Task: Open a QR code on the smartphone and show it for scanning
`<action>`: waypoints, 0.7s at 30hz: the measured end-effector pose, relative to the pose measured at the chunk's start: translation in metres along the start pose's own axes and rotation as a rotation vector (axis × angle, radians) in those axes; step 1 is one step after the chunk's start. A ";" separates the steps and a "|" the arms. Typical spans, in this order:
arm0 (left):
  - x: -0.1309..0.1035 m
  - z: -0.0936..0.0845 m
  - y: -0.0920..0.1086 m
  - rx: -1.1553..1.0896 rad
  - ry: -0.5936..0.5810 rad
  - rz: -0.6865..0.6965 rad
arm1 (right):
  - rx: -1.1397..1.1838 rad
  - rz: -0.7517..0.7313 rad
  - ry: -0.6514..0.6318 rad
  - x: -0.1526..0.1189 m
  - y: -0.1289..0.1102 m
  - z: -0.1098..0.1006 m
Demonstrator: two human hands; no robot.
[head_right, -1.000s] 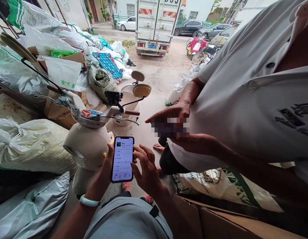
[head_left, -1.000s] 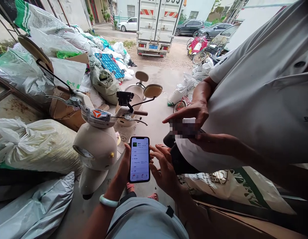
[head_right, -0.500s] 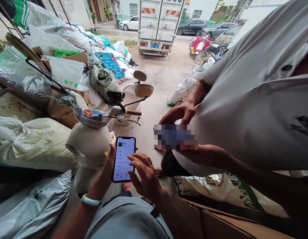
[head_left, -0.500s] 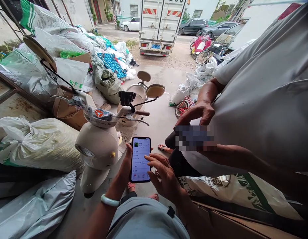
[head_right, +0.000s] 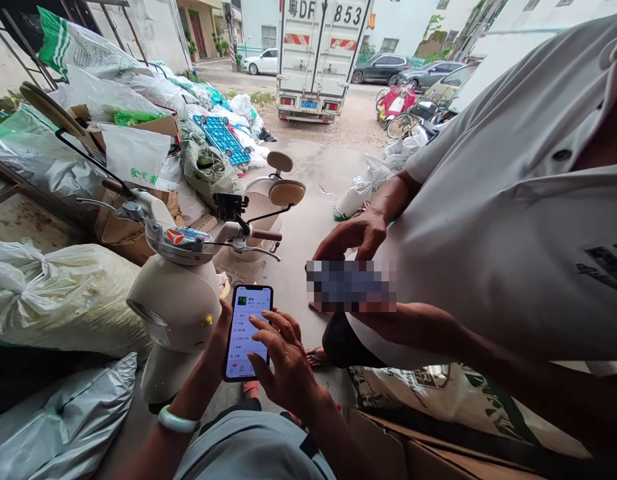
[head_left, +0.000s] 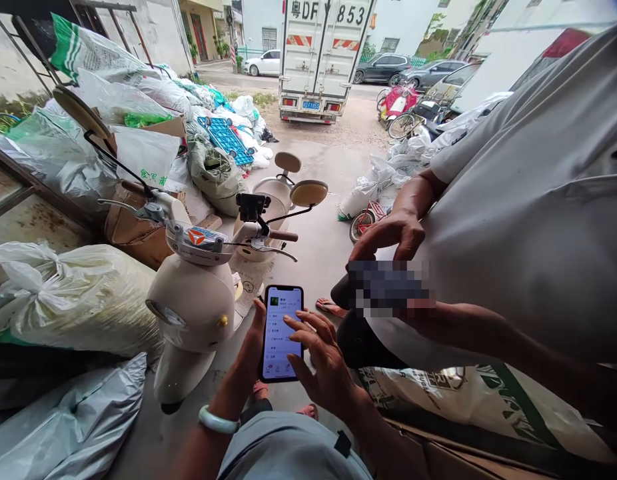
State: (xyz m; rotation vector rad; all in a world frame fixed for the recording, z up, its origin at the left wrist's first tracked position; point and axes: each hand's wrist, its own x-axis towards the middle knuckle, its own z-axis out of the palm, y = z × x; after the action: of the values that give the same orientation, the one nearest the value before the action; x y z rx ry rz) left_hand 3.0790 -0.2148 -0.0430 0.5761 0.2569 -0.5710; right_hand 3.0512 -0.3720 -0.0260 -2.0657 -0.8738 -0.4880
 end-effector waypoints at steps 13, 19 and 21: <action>0.004 -0.008 0.000 -0.020 -0.070 -0.062 | -0.023 0.033 0.026 -0.001 0.002 -0.001; 0.002 0.004 0.000 0.054 -0.078 0.000 | -0.046 0.047 0.021 -0.004 0.001 0.000; 0.003 0.005 -0.001 0.055 -0.091 0.014 | -0.048 0.032 0.005 -0.003 0.001 0.001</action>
State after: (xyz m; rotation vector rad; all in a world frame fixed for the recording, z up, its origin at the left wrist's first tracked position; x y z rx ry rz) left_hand 3.0814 -0.2193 -0.0404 0.6031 0.1513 -0.5911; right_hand 3.0502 -0.3726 -0.0286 -2.1176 -0.8325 -0.5014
